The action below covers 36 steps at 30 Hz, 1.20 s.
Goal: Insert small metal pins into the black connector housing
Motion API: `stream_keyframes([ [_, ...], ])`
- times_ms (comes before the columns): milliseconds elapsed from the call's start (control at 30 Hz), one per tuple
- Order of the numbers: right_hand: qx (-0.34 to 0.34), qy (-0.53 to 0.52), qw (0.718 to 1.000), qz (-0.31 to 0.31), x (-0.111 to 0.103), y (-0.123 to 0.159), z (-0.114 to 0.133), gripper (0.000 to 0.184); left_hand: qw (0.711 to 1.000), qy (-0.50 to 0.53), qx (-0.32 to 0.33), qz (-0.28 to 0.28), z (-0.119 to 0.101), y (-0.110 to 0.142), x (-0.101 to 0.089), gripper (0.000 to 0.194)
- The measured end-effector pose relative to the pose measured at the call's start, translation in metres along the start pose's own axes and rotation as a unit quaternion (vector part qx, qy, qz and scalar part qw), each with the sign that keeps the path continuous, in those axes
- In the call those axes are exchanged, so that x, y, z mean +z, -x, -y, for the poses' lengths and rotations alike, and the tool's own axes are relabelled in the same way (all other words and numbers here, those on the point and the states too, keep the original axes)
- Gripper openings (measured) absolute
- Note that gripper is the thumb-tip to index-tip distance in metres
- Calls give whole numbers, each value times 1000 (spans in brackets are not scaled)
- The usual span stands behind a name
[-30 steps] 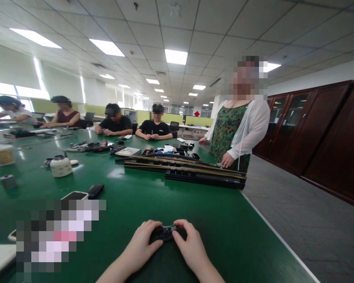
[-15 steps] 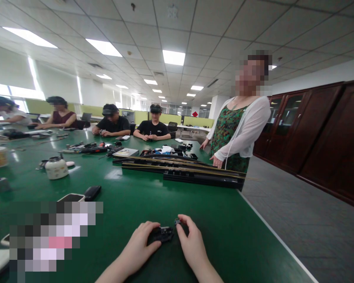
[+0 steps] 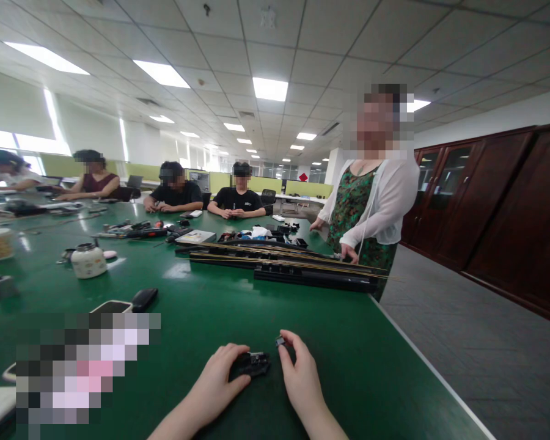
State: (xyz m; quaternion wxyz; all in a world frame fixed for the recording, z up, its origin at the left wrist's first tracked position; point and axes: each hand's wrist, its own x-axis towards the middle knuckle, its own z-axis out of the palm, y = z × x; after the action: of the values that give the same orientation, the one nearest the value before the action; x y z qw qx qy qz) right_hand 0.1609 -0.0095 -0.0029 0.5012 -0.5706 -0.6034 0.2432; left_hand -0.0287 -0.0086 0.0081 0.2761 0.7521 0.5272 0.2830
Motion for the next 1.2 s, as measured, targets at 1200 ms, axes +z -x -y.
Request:
stream_keyframes([
  [1200,-66,100,980,158,1,12,31,16,1000,-6,10,-8,-1,1,1,37],
])
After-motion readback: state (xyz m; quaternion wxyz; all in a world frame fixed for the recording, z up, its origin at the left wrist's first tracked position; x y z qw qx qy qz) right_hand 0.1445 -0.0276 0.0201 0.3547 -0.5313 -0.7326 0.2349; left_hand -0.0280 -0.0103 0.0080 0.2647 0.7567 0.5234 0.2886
